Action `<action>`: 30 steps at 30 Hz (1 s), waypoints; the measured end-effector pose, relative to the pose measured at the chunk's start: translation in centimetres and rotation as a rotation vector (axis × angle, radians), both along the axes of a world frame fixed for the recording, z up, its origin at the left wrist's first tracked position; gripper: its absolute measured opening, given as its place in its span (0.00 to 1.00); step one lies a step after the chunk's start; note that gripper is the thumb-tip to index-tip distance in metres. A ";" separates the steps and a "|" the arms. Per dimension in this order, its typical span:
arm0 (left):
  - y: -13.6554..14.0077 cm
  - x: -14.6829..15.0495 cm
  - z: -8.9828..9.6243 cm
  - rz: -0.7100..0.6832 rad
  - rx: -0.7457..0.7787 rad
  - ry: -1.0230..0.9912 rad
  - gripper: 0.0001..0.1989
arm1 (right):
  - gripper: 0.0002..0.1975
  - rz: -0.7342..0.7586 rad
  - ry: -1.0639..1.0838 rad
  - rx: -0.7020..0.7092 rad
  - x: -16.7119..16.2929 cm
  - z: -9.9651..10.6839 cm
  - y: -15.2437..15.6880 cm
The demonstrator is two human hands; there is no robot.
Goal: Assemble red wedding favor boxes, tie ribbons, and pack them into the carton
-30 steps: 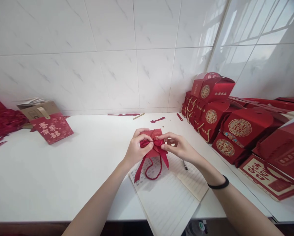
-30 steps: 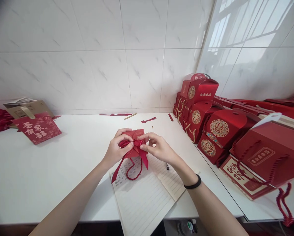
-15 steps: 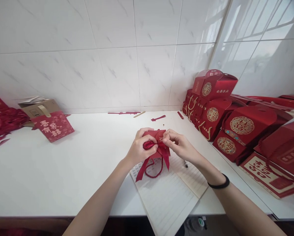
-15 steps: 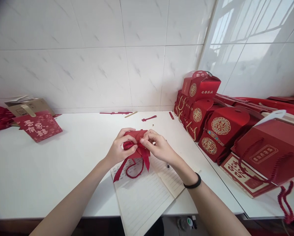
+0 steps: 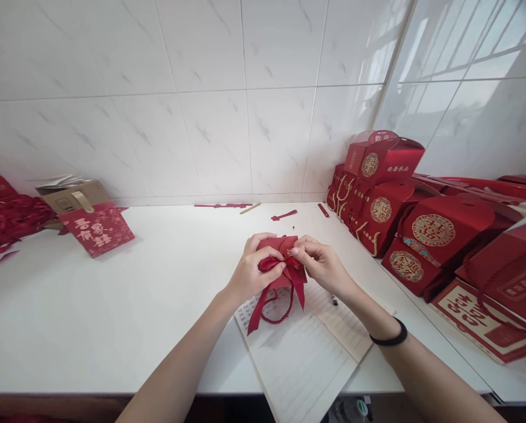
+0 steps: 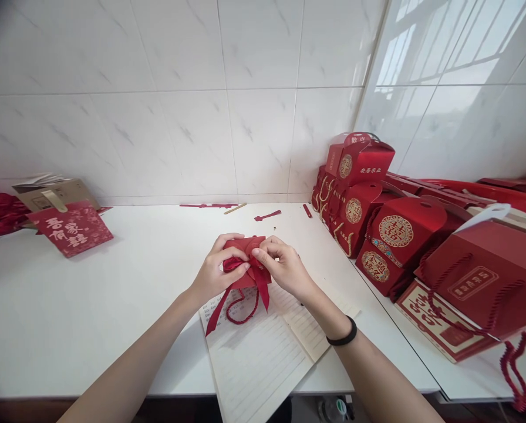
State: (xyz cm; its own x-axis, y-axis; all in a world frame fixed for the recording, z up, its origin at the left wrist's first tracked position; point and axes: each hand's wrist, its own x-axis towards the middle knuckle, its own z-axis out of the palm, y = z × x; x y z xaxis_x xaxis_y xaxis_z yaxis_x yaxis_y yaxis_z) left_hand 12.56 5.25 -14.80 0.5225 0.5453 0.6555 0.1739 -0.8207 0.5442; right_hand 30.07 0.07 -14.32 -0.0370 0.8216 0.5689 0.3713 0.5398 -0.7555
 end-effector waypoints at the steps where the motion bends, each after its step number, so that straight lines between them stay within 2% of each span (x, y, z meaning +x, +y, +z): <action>1: 0.0 0.0 0.0 0.000 -0.005 0.000 0.02 | 0.23 -0.018 0.005 -0.002 -0.1 0.0 0.0; 5: 0.0 0.2 0.1 -0.002 -0.014 -0.028 0.03 | 0.26 -0.061 0.054 -0.045 -0.5 0.1 -0.2; 10: 0.1 0.3 0.0 0.003 -0.034 -0.039 0.03 | 0.30 0.037 0.145 -0.193 -0.4 0.6 -0.5; 13: 0.1 0.3 -0.2 0.008 -0.020 -0.044 0.04 | 0.27 0.010 0.097 -0.122 -0.3 0.6 -0.5; 16: 0.1 0.2 -0.3 0.008 -0.012 -0.049 0.03 | 0.19 -0.008 0.037 -0.062 -0.3 0.5 -0.5; 18: 0.0 0.2 -0.2 0.006 -0.026 -0.044 0.03 | 0.17 0.004 0.040 -0.082 -0.2 0.5 -0.5; 22: 0.0 0.2 -0.1 0.009 -0.037 -0.038 0.03 | 0.19 0.080 0.145 -0.186 -0.2 0.7 -0.5; 25: 0.1 0.3 -0.1 0.014 -0.021 -0.047 0.03 | 0.20 0.097 0.187 -0.202 -0.3 0.7 -0.6; 30: 0.1 0.3 -0.3 0.034 -0.028 -0.070 0.02 | 0.14 -0.037 0.102 -0.107 -0.5 0.2 -0.3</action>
State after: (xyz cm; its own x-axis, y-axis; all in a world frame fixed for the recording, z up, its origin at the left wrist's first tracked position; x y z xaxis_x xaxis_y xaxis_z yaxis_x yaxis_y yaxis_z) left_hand 12.83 5.39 -15.14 0.4567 0.5806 0.6740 0.1626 -0.7994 0.5784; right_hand 29.57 -0.27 -14.09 0.0483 0.8774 0.4773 0.3077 0.4415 -0.8428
